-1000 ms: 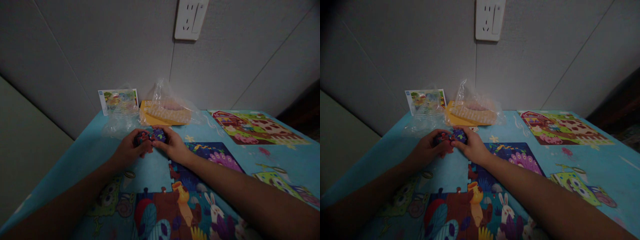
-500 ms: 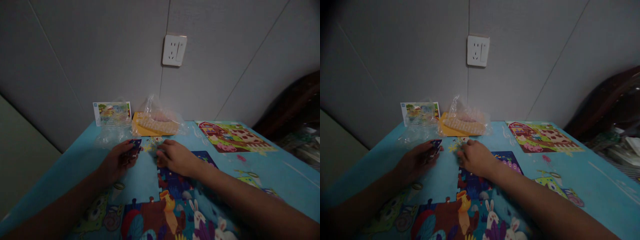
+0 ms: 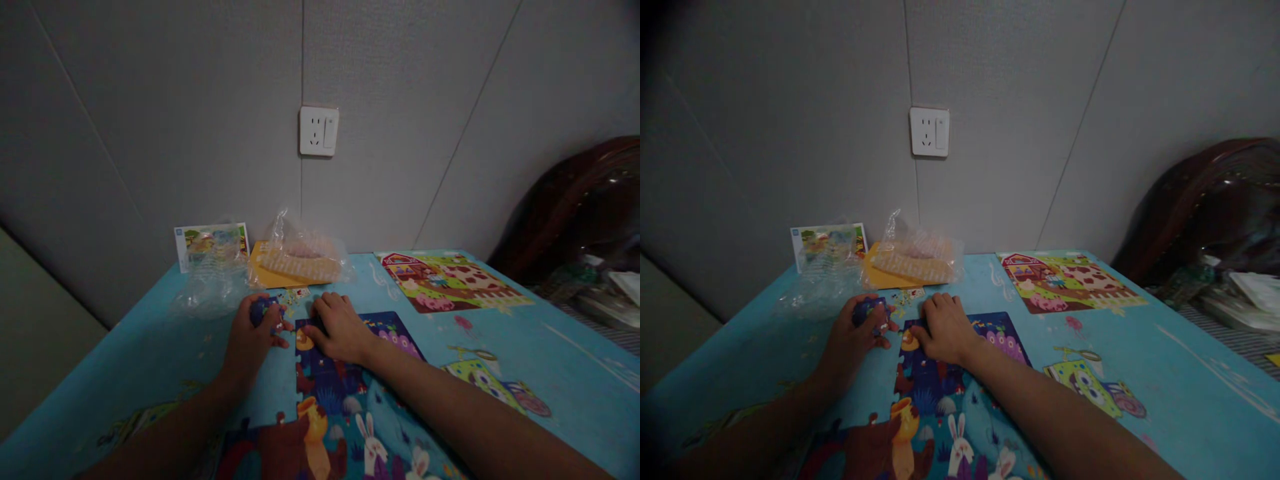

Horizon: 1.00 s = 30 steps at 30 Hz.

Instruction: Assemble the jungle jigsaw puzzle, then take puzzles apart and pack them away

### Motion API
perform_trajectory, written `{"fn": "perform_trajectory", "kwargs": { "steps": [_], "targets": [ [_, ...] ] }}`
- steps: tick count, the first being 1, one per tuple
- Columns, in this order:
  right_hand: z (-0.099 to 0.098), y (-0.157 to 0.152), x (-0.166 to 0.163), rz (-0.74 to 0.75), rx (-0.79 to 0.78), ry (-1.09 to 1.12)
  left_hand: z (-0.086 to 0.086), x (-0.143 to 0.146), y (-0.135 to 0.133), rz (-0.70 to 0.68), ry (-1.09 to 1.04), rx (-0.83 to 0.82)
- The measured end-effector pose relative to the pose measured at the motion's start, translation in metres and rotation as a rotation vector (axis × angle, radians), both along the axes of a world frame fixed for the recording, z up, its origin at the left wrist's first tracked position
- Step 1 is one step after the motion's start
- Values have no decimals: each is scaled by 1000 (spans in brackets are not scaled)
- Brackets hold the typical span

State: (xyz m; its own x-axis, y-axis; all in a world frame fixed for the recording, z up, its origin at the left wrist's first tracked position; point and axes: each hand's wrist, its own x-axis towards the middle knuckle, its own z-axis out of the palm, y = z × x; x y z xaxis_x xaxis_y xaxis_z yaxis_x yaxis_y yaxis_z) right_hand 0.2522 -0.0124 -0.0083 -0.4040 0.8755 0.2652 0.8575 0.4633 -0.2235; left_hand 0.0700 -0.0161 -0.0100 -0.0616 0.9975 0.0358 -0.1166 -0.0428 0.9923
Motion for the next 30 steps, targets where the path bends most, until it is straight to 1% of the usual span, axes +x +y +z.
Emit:
{"fn": "perform_trajectory", "kwargs": {
  "steps": [4, 8, 10, 13, 16, 19, 20, 22, 24, 26, 28, 30],
  "targets": [
    [0, 2, 6, -5, -36, 214, -3, -3, 1, -30, -60, 48],
    [1, 2, 7, 76, -120, 411, -8, -6, 2, -43, -68, 29],
    [2, 2, 8, 97, -119, 487, -11, -7, 2, -60, -65, 25],
    [4, 0, 7, 122, -54, 586, -15, -7, 1, -112, 16, 21],
    [6, -4, 5, 141, -76, 679, -12, -6, -2, -194, 120, 26],
    [6, -9, 4, 168, -97, 688, -5, -5, -5, -268, 235, 78],
    [6, -10, 4, 196, -82, 672, -3, -5, -5, -269, 276, 99],
    [6, -12, 4, 266, -8, 638, -1, -6, -5, -251, 330, 121],
    [6, -14, 4, 307, 77, 632, -1, -7, -4, -243, 334, 121],
    [6, -17, 2, 282, 106, 673, -1, -8, -3, -304, 321, 120],
    [6, -18, -1, 227, 78, 718, 0, -8, -4, -366, 323, 125],
    [6, -20, -4, 178, 65, 707, 1, -7, -5, -382, 318, 118]
  ]
}}
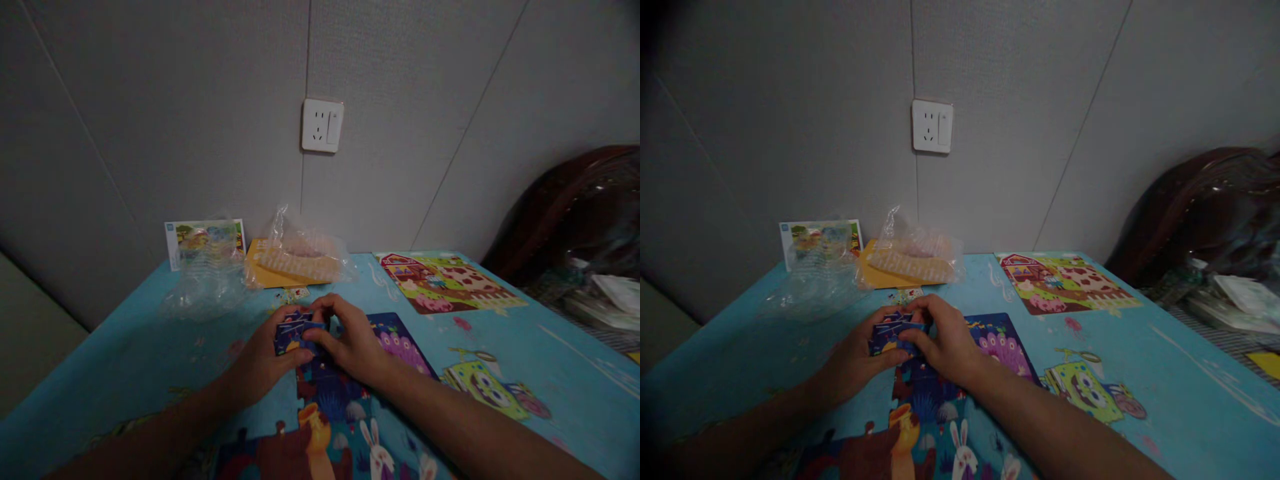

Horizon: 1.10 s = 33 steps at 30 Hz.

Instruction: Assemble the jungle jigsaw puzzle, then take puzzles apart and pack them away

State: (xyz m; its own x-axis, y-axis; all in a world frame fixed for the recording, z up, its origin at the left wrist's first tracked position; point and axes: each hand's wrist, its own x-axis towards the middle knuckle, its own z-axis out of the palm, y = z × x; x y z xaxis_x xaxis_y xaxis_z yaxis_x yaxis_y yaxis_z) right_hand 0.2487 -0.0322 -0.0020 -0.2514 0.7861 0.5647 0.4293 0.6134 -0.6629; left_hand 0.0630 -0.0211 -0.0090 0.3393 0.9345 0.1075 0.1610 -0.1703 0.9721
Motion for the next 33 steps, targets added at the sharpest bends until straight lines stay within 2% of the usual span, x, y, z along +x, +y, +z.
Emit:
{"fn": "perform_trajectory", "kwargs": {
  "steps": [2, 5, 8, 10, 13, 16, 20, 24, 28, 31, 33],
  "targets": [
    [1, -1, -1, -77, 7, -73, 0, 1, 1, 31, -89, -76],
    [5, -3, 2, -179, -43, -303, 2, 0, 4, 80, -420, -319],
    [11, -9, 4, -117, -154, -612, 6, -3, 9, 124, -674, -529],
    [15, -13, 4, -58, -169, -735, 9, -4, 10, 126, -705, -595],
    [16, -16, 3, -41, -146, -786, 10, -2, 10, 100, -658, -598],
    [14, -13, 5, -30, -161, -720, 8, 1, 9, 109, -634, -558],
    [8, -7, 10, 58, -211, -476, 3, 3, 9, 137, -632, -483],
    [4, -5, 13, 119, -181, -273, -5, 4, 10, 94, -612, -413],
    [1, -5, 15, 195, -268, -147, -10, 5, 8, 65, -560, -359],
    [0, -4, 17, 245, -300, -99, -7, 3, 4, 34, -439, -308],
    [1, -5, 18, 255, -287, -78, -3, 0, 1, -28, -264, -215]
  ]
}}
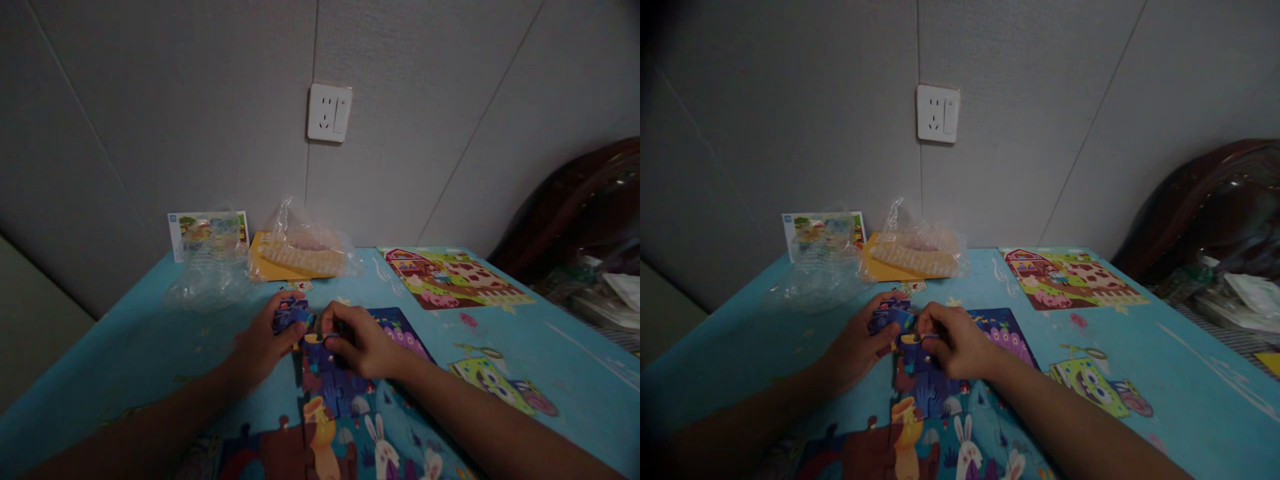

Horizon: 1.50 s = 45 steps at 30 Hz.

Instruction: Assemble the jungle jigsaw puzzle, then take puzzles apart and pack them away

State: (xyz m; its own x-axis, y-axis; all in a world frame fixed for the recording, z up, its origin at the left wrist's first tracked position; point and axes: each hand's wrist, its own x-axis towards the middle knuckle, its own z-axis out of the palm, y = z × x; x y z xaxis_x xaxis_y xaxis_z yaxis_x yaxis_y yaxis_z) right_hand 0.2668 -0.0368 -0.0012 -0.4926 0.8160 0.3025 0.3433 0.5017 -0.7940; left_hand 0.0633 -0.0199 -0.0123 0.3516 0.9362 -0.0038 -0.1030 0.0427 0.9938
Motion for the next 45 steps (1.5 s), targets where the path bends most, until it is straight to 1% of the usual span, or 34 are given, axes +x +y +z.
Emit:
{"fn": "perform_trajectory", "kwargs": {
  "steps": [2, 4, 6, 9, 13, 16, 20, 24, 27, 30, 36, 39, 42, 45],
  "targets": [
    [1, 0, 0, 8, -1, 16, 4, -3, -2, -67, 183, 133],
    [2, -1, 0, 19, -13, 16, 7, -4, -3, -107, 305, 233],
    [4, -1, 1, 27, -12, -3, 7, -5, -3, -113, 356, 284],
    [7, -1, 4, 38, 22, -78, 6, -6, -4, -95, 366, 306],
    [9, 3, 12, 65, 77, -201, 6, -5, -7, -74, 309, 292],
    [8, 6, 15, 104, 63, -247, 9, -5, -10, -106, 243, 241],
    [4, 8, 16, 135, -55, -190, 12, -5, -10, -116, 177, 200],
    [1, 8, 17, 130, -95, -124, 12, -6, -9, -102, 171, 193],
    [1, 9, 17, 118, -76, -134, 13, -5, -9, -91, 190, 213],
    [1, 9, 17, 98, -16, -172, 13, -4, -11, -76, 201, 235],
    [1, 11, 19, 117, 72, -233, 16, -2, -13, -30, 201, 245],
    [0, 12, 20, 128, 101, -224, 17, -2, -13, -20, 189, 241],
    [1, 12, 20, 123, 99, -179, 15, -3, -13, -14, 145, 212],
    [4, 10, 21, 141, 17, -121, 13, -4, -12, -2, 95, 161]
  ]
}}
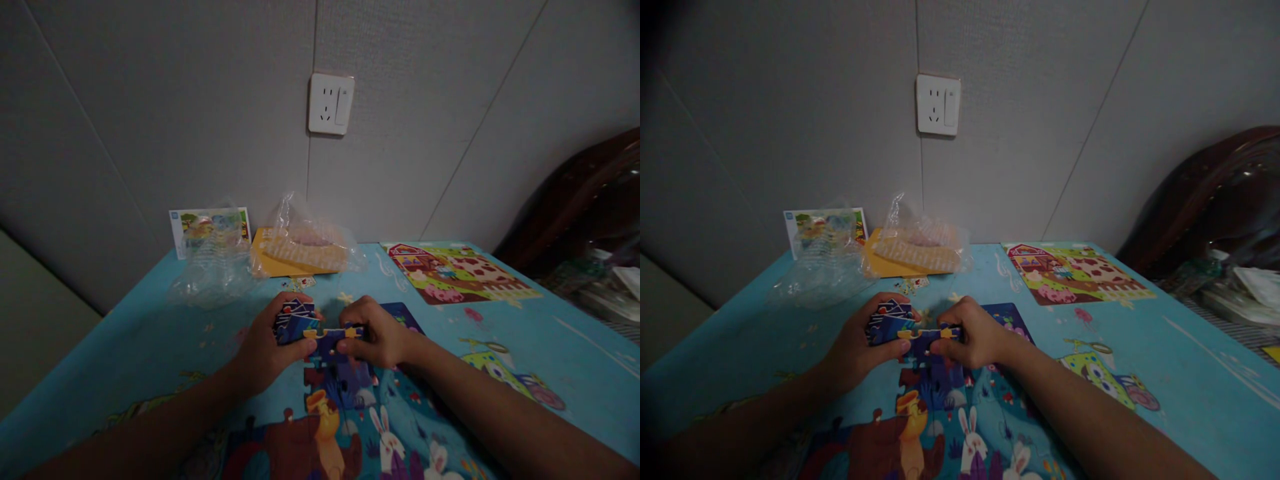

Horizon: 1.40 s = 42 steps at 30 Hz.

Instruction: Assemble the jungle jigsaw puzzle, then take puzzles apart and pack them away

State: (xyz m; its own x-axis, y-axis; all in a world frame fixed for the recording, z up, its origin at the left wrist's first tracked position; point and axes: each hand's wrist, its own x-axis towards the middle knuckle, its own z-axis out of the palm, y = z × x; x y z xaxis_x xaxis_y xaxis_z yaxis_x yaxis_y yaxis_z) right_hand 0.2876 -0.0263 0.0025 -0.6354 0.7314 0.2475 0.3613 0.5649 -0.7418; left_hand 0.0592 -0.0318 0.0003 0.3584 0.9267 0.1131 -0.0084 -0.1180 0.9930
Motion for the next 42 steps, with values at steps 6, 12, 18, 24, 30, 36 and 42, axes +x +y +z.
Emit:
{"fn": "perform_trajectory", "kwargs": {
  "steps": [6, 12, 18, 24, 30, 36, 42],
  "targets": [
    [3, 1, 6, 54, -264, 1, -1, 1, 0, -12, 49, 46],
    [2, 1, 8, 66, -394, 52, -2, 1, -1, 7, 61, 71],
    [11, -3, 9, 97, -337, -70, -10, 3, 10, 117, -162, -138],
    [12, -3, 11, 107, -400, -24, -6, 2, 19, 117, -474, -528],
    [4, -3, 3, -15, -431, 244, -5, 1, 14, -71, -450, -630],
    [3, -10, -23, -357, -149, 180, -7, 4, 5, -171, -318, -582],
    [11, -13, -24, -390, 268, 200, -5, 7, 6, -97, -341, -542]
  ]
}}
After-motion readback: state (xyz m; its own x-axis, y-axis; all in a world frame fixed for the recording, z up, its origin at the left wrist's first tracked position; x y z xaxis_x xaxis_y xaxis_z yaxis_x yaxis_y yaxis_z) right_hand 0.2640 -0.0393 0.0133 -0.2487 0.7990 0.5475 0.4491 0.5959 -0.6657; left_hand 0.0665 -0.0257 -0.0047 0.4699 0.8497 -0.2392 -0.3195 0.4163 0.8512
